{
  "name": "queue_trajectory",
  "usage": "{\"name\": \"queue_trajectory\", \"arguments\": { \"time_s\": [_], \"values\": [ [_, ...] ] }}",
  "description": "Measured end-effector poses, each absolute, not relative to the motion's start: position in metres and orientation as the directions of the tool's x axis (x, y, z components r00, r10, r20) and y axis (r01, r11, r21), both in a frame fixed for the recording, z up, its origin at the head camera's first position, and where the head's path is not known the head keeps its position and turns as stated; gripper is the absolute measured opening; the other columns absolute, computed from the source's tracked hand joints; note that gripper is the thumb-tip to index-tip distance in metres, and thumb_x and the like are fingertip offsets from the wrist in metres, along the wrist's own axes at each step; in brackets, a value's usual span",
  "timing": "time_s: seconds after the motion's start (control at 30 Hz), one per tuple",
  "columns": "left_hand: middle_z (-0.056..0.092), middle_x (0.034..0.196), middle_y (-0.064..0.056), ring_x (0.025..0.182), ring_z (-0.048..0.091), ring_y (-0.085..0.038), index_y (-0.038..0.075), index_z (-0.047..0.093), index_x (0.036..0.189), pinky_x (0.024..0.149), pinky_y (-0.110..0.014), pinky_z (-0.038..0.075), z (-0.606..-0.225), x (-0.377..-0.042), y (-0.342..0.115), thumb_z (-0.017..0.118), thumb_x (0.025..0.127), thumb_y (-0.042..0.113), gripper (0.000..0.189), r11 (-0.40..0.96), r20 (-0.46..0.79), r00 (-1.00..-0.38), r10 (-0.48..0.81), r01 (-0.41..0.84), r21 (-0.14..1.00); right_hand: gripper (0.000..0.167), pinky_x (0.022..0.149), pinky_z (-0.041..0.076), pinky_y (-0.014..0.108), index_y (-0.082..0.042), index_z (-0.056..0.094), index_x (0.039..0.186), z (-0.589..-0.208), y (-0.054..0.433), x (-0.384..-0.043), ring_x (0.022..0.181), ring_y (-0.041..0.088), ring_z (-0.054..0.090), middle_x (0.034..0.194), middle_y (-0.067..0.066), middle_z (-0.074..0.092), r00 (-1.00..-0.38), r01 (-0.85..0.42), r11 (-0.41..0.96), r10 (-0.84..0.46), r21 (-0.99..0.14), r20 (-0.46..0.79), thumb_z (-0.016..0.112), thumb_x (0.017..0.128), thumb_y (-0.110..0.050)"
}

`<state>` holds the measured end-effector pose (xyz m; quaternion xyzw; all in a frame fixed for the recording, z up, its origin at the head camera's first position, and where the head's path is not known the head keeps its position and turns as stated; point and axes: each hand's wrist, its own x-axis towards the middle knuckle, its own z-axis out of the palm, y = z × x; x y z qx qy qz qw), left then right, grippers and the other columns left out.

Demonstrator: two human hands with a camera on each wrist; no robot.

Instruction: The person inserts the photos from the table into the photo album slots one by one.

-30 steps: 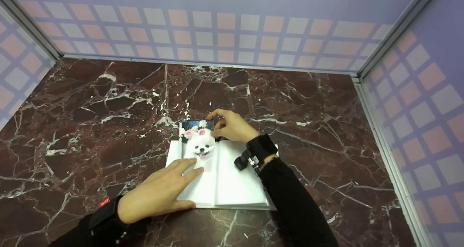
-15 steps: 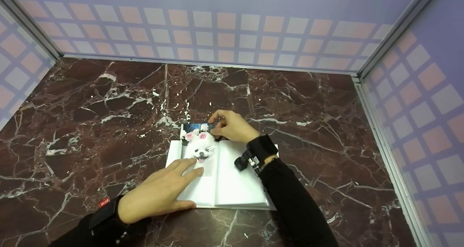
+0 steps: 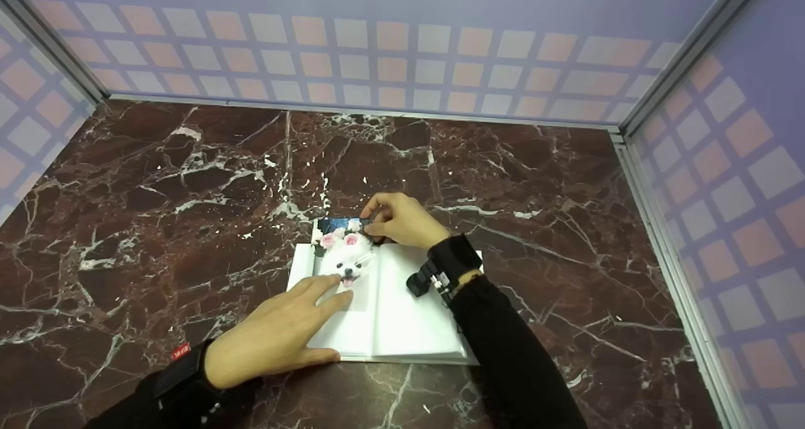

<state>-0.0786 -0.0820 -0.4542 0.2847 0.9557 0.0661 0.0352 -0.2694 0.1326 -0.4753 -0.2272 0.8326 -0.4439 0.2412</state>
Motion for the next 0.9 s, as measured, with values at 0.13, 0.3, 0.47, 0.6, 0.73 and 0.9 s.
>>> {"name": "queue_trajectory", "arguments": {
  "time_s": [0.13, 0.3, 0.47, 0.6, 0.73, 0.9],
  "values": [
    [0.06, 0.141, -0.015, 0.126, 0.06, -0.029, 0.009, 0.062, 0.146, 0.083, -0.04, 0.066, -0.4539, -0.0785, -0.082, 0.09, 0.081, 0.055, 0.085, 0.832, -0.04, -0.838, 0.545, 0.534, 0.154, 0.019, 0.071, 0.06, 0.024, -0.008, 0.074, 0.117, -0.4758, 0.1321, -0.2694, 0.079, 0.015, 0.071, 0.09, 0.008, 0.076, -0.782, -0.166, 0.508, -0.59, -0.845, -0.201, 0.077, 0.098, -0.011],
    [0.06, 0.142, -0.015, 0.126, 0.06, -0.029, 0.008, 0.062, 0.147, 0.083, -0.041, 0.066, -0.454, -0.079, -0.0818, 0.09, 0.081, 0.054, 0.085, 0.832, -0.044, -0.838, 0.544, 0.531, 0.161, 0.018, 0.071, 0.058, 0.023, -0.008, 0.075, 0.114, -0.4758, 0.1323, -0.269, 0.078, 0.014, 0.07, 0.09, 0.008, 0.076, -0.78, -0.185, 0.512, -0.595, -0.839, -0.192, 0.079, 0.097, -0.011],
    [0.06, 0.143, -0.016, 0.126, 0.06, -0.03, 0.008, 0.061, 0.147, 0.084, -0.041, 0.066, -0.4543, -0.0793, -0.0818, 0.09, 0.081, 0.054, 0.085, 0.829, -0.044, -0.835, 0.548, 0.535, 0.163, 0.018, 0.071, 0.055, 0.021, -0.008, 0.075, 0.113, -0.4756, 0.1329, -0.2683, 0.077, 0.012, 0.07, 0.09, 0.007, 0.076, -0.767, -0.194, 0.515, -0.61, -0.835, -0.199, 0.08, 0.097, -0.012],
    [0.06, 0.143, -0.015, 0.126, 0.06, -0.03, 0.008, 0.061, 0.147, 0.084, -0.041, 0.066, -0.4548, -0.0794, -0.082, 0.09, 0.082, 0.054, 0.085, 0.826, -0.039, -0.834, 0.551, 0.538, 0.166, 0.017, 0.071, 0.055, 0.021, -0.008, 0.075, 0.114, -0.4757, 0.1333, -0.2681, 0.077, 0.012, 0.071, 0.09, 0.007, 0.076, -0.757, -0.205, 0.515, -0.622, -0.833, -0.198, 0.078, 0.098, -0.013],
    [0.061, 0.133, -0.013, 0.117, 0.06, -0.027, 0.008, 0.063, 0.144, 0.076, -0.035, 0.063, -0.4545, -0.0786, -0.0815, 0.09, 0.08, 0.055, 0.084, 0.829, -0.024, -0.836, 0.548, 0.539, 0.152, 0.016, 0.071, 0.055, 0.021, -0.009, 0.076, 0.113, -0.4768, 0.133, -0.2686, 0.078, 0.013, 0.071, 0.09, 0.007, 0.077, -0.759, -0.202, 0.521, -0.619, -0.829, -0.204, 0.078, 0.098, -0.013],
    [0.06, 0.115, -0.008, 0.097, 0.056, -0.021, 0.009, 0.067, 0.131, 0.06, -0.026, 0.052, -0.4533, -0.0759, -0.079, 0.091, 0.079, 0.054, 0.073, 0.83, 0.001, -0.836, 0.549, 0.546, 0.115, 0.016, 0.072, 0.058, 0.021, -0.007, 0.076, 0.113, -0.4766, 0.1329, -0.2677, 0.078, 0.012, 0.071, 0.094, 0.009, 0.078, -0.757, -0.186, 0.513, -0.618, -0.838, -0.211, 0.078, 0.098, -0.012]
  ]
}}
